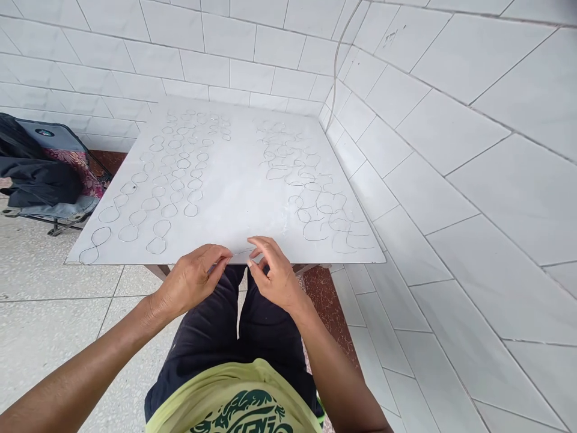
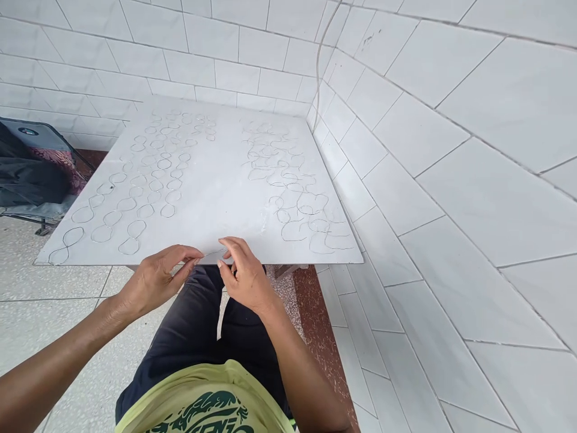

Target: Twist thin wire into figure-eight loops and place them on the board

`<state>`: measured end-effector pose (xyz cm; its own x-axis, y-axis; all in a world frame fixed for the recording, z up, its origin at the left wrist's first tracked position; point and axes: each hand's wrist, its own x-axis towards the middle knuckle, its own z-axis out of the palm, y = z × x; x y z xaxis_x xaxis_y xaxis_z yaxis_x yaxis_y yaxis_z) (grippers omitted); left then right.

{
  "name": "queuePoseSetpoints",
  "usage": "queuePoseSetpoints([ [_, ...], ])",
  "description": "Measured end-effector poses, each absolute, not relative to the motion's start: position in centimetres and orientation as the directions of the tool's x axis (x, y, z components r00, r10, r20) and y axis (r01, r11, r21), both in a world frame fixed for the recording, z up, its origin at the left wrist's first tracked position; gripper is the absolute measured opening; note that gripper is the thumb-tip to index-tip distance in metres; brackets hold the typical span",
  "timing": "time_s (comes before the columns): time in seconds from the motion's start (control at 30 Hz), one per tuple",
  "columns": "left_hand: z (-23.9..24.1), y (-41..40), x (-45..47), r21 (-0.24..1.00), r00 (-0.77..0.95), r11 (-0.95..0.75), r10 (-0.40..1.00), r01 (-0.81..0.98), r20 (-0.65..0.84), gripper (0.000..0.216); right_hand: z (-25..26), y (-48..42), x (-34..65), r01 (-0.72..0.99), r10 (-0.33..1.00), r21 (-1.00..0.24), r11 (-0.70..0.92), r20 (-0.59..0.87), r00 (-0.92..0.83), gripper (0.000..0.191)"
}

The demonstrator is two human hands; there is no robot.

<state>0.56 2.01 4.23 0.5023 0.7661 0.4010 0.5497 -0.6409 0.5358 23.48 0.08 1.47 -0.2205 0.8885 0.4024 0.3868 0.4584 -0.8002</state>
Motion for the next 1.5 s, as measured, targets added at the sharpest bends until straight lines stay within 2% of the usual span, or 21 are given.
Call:
queuePoseSetpoints([
  [0.07,5.3,2.0,0.8,0.668,0.433,-0.509,0.851,0.543,0.296,0.015,1.5,-0.2,22.9,0.376,0.895,-0.813,0.445,0.391,-0.215,0.034],
  [0.13,6.2,2.2,1.0,0.802,0.346,-0.342,0.921,0.49,0.181,0.016,1.2,-0.4,22.4,0.338,0.928,-0.864,0.373,0.355,-0.116,0.023],
  [0.23,6.8,2.4,1.3,0.941,0.27,-0.116,0.962,0.318,0.028,0.022,0.7,-0.5,22.2,0.123,0.988,-0.981,0.152,0.152,-0.007,0.016],
  [0.3,7.0,2.6,1.5,0.976,0.26,-0.018,0.965,0.216,-0.04,0.024,0.5,-0.6,22.2,-0.09,0.999,-0.996,0.019,0.022,-0.024,0.017],
  [0.37,6.9,2.8,1.6,0.99,0.266,0.057,0.96,0.132,-0.091,0.025,0.4,-0.8,22.1,-0.276,0.998,-0.96,-0.046,-0.035,-0.044,0.02],
  [0.47,6.6,2.9,1.7,0.988,0.298,0.157,0.943,0.005,-0.151,0.026,0.2,-1.3,21.7,-0.434,0.994,-0.895,-0.107,-0.091,-0.058,0.022],
  [0.57,6.2,2.6,1.9,0.979,0.317,0.192,0.935,-0.072,-0.16,0.027,-0.2,-1.7,20.9,-0.53,0.981,-0.826,-0.19,-0.181,-0.07,0.025],
  [0.67,5.9,1.6,2.1,0.993,0.332,0.111,0.939,-0.043,-0.091,0.034,-0.6,-1.9,20.2,-0.645,0.963,-0.721,-0.252,-0.253,-0.093,0.023],
  [0.83,4.6,0.1,2.2,1.0,0.41,-0.001,0.912,-0.031,0.013,0.054,-1.0,-2.2,20.0,-0.769,0.907,-0.493,-0.406,-0.318,-0.275,0.014],
  [0.9,4.0,0.0,2.1,0.999,0.437,0.005,0.899,-0.04,0.012,0.062,-1.1,-2.4,19.9,-0.757,0.873,-0.441,-0.482,-0.316,-0.372,0.011],
  [0.93,3.7,0.0,2.2,0.999,0.454,0.02,0.891,-0.036,-0.001,0.059,-1.2,-2.6,19.9,-0.746,0.856,-0.425,-0.513,-0.316,-0.409,0.01],
  [1.07,2.9,0.2,2.1,0.997,0.518,0.075,0.854,-0.026,-0.05,0.019,-1.6,-3.1,19.3,-0.714,0.827,-0.421,-0.56,-0.331,-0.453,0.013],
  [1.17,2.7,0.5,1.7,0.997,0.515,0.077,0.855,-0.003,-0.064,0.014,-2.1,-3.5,19.0,-0.644,0.828,-0.52,-0.561,-0.346,-0.441,0.022],
  [1.23,2.7,0.7,1.3,0.995,0.498,0.094,0.862,0.035,-0.099,0.015,-2.4,-3.6,19.1,-0.54,0.848,-0.657,-0.526,-0.36,-0.388,0.031],
  [1.3,2.8,0.9,0.9,0.991,0.467,0.119,0.874,0.063,-0.134,0.017,-2.5,-3.6,19.6,-0.408,0.901,-0.808,-0.425,-0.333,-0.279,0.037],
  [1.4,3.0,1.2,0.7,0.983,0.426,0.162,0.885,0.09,-0.185,0.022,-1.7,-3.4,20.9,-0.189,0.976,-0.965,-0.183,-0.155,-0.153,0.033],
  [1.47,3.0,1.2,0.8,0.976,0.42,0.194,0.881,0.103,-0.219,0.024,-0.7,-3.2,21.7,0.034,0.988,-0.999,0.011,0.006,-0.157,0.024],
  [1.5,3.0,1.2,1.0,0.971,0.424,0.212,0.874,0.106,-0.237,0.026,-0.3,-3.1,22.0,0.176,0.98,-0.978,0.112,0.079,-0.182,0.02],
])
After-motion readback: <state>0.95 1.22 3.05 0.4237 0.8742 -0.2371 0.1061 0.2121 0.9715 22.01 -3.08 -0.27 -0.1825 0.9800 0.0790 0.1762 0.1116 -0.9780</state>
